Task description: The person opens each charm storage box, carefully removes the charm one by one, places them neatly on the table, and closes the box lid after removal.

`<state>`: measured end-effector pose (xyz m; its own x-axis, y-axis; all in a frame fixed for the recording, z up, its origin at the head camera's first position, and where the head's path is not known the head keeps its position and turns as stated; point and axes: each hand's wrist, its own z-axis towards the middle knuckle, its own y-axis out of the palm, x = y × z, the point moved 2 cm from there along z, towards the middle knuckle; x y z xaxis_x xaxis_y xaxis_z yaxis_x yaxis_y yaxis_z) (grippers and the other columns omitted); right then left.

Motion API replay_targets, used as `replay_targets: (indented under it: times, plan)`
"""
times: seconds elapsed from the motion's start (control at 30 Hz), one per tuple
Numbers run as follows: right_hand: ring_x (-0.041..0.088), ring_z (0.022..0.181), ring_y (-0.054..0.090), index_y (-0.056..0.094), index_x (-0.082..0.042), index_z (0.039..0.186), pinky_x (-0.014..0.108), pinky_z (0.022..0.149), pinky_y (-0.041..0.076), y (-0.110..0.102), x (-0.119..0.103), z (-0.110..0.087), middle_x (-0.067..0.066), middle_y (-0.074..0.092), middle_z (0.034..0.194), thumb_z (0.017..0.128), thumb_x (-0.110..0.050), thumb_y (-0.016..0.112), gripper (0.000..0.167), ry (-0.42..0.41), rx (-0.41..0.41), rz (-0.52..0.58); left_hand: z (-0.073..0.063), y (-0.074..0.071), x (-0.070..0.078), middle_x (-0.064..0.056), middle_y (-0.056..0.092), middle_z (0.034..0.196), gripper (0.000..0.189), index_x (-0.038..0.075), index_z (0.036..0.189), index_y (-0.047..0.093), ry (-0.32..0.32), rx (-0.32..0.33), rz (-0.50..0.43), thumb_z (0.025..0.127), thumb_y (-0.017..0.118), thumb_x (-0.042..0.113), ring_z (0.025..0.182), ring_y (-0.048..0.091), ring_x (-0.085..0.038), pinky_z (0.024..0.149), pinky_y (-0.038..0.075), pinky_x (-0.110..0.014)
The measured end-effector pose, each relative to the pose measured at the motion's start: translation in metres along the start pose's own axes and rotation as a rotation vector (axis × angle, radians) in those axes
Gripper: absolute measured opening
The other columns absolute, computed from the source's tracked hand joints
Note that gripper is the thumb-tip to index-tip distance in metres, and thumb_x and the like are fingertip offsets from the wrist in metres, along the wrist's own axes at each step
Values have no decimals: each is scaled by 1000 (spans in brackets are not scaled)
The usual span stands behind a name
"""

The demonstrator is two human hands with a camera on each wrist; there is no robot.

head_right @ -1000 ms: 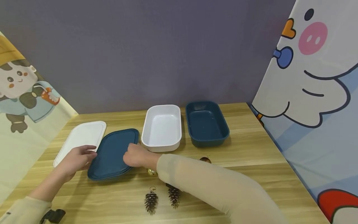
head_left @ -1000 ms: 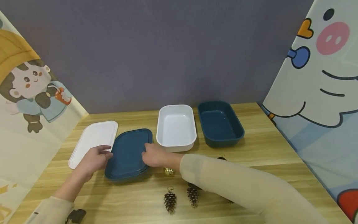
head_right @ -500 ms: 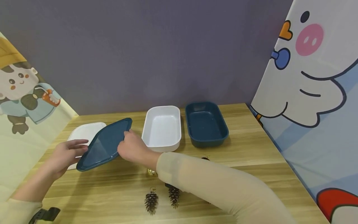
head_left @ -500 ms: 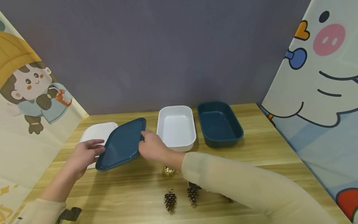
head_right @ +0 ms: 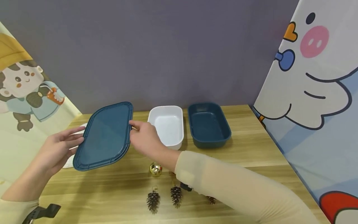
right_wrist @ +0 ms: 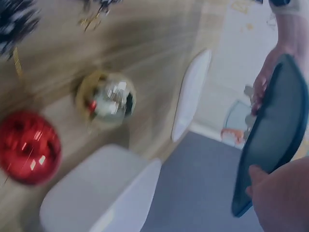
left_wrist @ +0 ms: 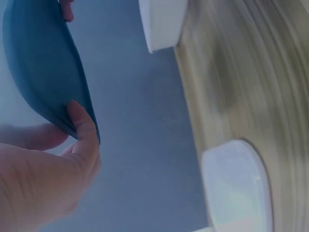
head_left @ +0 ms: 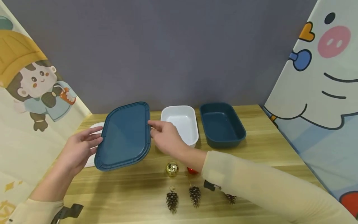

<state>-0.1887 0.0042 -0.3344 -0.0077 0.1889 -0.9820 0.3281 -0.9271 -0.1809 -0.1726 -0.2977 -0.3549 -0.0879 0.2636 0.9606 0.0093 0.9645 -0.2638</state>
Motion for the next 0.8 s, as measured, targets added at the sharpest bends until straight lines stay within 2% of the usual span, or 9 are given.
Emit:
replay_targets:
  times: [0.07, 0.1, 0.13, 0.23, 0.33, 0.53, 0.67, 0.8]
  plan:
    - [22, 122, 73, 60, -12, 152, 25, 86, 63, -11, 0, 0, 9, 60, 157, 111, -8, 51, 42, -41, 25, -7, -3, 4, 6, 14, 66, 114, 68, -5, 164, 30, 34, -19, -58, 108, 63, 13, 99, 70, -1, 85, 61, -19]
    - [23, 133, 69, 64, -10, 148, 28, 97, 62, -17, 1, 0, 9, 63, 153, 110, -7, 53, 39, -67, 40, -17, -5, 7, 8, 13, 67, 114, 69, -5, 164, 31, 48, -28, -83, 107, 65, 14, 99, 71, -2, 85, 61, -19]
    - [24, 132, 69, 67, -9, 144, 31, 105, 59, -23, 2, 0, 10, 67, 149, 109, -5, 56, 37, -92, 53, -24, -7, 10, 11, 12, 69, 114, 69, -4, 163, 33, 59, -36, -108, 106, 67, 14, 99, 72, -3, 85, 62, -19]
    - [24, 126, 73, 75, -9, 133, 35, 104, 60, -42, 9, -1, 9, 75, 135, 104, -5, 66, 30, -160, 84, -65, -12, 19, 19, 11, 72, 115, 67, -1, 161, 38, 81, -62, -150, 104, 69, 14, 98, 73, -5, 86, 62, -21]
    - [21, 117, 76, 80, -14, 124, 36, 99, 62, -60, 15, -4, 5, 80, 125, 100, -10, 75, 25, -222, 106, -114, -16, 30, 27, 11, 72, 116, 61, 2, 159, 44, 86, -75, -149, 104, 69, 15, 100, 72, -5, 87, 62, -21]
    - [19, 113, 77, 78, -21, 127, 39, 94, 64, -87, 24, -11, 2, 80, 123, 99, -18, 77, 28, -275, 129, -189, -18, 50, 40, 12, 71, 112, 59, 0, 157, 46, 89, -83, -128, 106, 68, 18, 100, 69, -4, 87, 60, -21]
    - [21, 111, 77, 78, -20, 130, 32, 89, 64, -100, 28, -14, 5, 79, 124, 101, -16, 75, 29, -298, 164, -227, -17, 62, 48, 13, 69, 121, 59, -4, 158, 44, 114, -94, -126, 109, 62, 24, 107, 70, -1, 92, 60, -21]
    - [19, 102, 76, 79, -17, 128, 21, 80, 59, -112, 28, -14, 9, 81, 119, 101, -11, 73, 28, -339, 217, -252, -16, 72, 56, 3, 63, 137, 50, -7, 156, 46, 144, -104, -151, 113, 48, 19, 111, 72, -4, 96, 61, -23]
